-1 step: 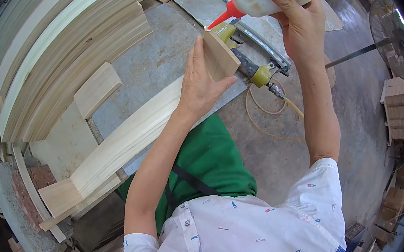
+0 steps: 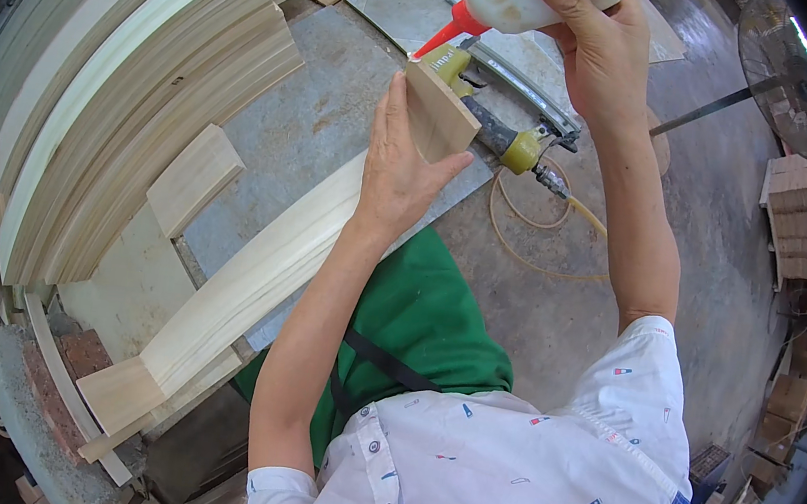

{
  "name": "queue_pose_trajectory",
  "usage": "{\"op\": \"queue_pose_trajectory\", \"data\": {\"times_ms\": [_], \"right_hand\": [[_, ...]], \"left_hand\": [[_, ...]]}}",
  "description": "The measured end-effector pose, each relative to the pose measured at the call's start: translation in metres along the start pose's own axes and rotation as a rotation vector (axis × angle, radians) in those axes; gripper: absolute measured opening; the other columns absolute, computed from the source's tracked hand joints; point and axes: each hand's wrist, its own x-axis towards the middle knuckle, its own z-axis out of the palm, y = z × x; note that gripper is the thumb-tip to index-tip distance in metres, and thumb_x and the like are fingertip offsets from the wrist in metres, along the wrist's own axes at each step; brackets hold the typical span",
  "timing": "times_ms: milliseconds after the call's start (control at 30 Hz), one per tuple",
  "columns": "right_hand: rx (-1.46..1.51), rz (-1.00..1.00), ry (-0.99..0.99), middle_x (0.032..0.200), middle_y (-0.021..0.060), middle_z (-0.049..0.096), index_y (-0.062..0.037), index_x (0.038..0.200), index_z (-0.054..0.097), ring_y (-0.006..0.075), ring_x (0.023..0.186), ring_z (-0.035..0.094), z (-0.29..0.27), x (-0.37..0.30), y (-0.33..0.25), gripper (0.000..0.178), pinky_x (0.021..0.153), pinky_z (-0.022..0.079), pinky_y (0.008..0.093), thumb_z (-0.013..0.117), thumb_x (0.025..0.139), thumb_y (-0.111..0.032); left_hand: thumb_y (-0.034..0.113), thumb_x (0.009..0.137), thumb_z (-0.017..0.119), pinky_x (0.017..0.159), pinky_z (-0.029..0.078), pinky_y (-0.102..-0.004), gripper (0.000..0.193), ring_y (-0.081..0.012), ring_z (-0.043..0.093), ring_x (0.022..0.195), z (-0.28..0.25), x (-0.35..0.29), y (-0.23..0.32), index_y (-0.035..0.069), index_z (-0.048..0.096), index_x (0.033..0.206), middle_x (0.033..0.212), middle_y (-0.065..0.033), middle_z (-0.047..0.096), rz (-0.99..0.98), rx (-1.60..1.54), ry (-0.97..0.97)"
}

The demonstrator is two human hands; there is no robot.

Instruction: Assembling wooden boxes by applying glue to the joints and securing panels with a pneumatic nailer.

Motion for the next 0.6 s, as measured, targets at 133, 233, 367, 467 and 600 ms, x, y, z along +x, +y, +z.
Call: {"op": "queue_pose_trajectory", "data": {"times_ms": [133, 233, 367, 467, 600], "right_hand": [[-0.015, -0.039, 0.006, 0.106, 0.0079, 0.064, -0.0021, 0.126, 0.052, 0.0195, 0.095, 0.066, -0.002, 0.002, 0.005, 0.046, 0.079, 0.057, 0.033, 0.071, 0.086, -0.012], [-0.031, 0.005, 0.008, 0.107, 0.0084, 0.064, -0.0027, 0.127, 0.052, 0.0197, 0.096, 0.066, -0.003, -0.002, -0.004, 0.046, 0.079, 0.058, 0.0331, 0.071, 0.086, -0.011], [0.054, 0.006, 0.006, 0.108, 0.0083, 0.064, -0.0035, 0.129, 0.051, 0.0195, 0.096, 0.066, -0.01, -0.008, -0.005, 0.048, 0.079, 0.058, 0.0332, 0.07, 0.085, -0.008], [0.046, 0.022, 0.062, 0.108, 0.0085, 0.064, -0.0027, 0.133, 0.049, 0.0193, 0.095, 0.066, -0.012, -0.015, -0.012, 0.052, 0.079, 0.058, 0.0338, 0.07, 0.085, -0.004], [0.087, 0.007, 0.014, 0.109, 0.0087, 0.063, -0.0008, 0.136, 0.046, 0.0184, 0.098, 0.065, -0.024, -0.025, -0.017, 0.057, 0.084, 0.057, 0.0329, 0.071, 0.084, -0.003]], "left_hand": [[0.019, 0.069, 0.086, 0.111, 0.035, -0.0437, 0.113, -0.0395, 0.04, 0.132, 0.0, 0.0, -0.001, -0.002, 0.012, 0.151, 0.143, -0.0246, 0.035, 0.014, 0.005, 0.006], [0.018, 0.069, 0.086, 0.111, 0.035, -0.0436, 0.112, -0.0393, 0.04, 0.132, 0.0, 0.0, 0.0, -0.002, 0.012, 0.151, 0.144, -0.0246, 0.034, 0.008, 0.002, 0.004], [0.018, 0.069, 0.085, 0.111, 0.035, -0.0436, 0.111, -0.0393, 0.04, 0.132, 0.0, 0.0, -0.001, -0.002, 0.013, 0.151, 0.143, -0.0244, 0.034, 0.013, 0.003, 0.003], [0.018, 0.069, 0.085, 0.111, 0.035, -0.0436, 0.111, -0.0392, 0.039, 0.132, 0.0, 0.0, -0.001, -0.002, 0.013, 0.151, 0.143, -0.0244, 0.035, 0.014, 0.003, 0.006], [0.019, 0.069, 0.086, 0.11, 0.038, -0.0429, 0.11, -0.0354, 0.041, 0.132, 0.0, 0.0, 0.0, -0.002, 0.015, 0.151, 0.142, -0.0222, 0.036, 0.009, 0.02, 0.01]]}}
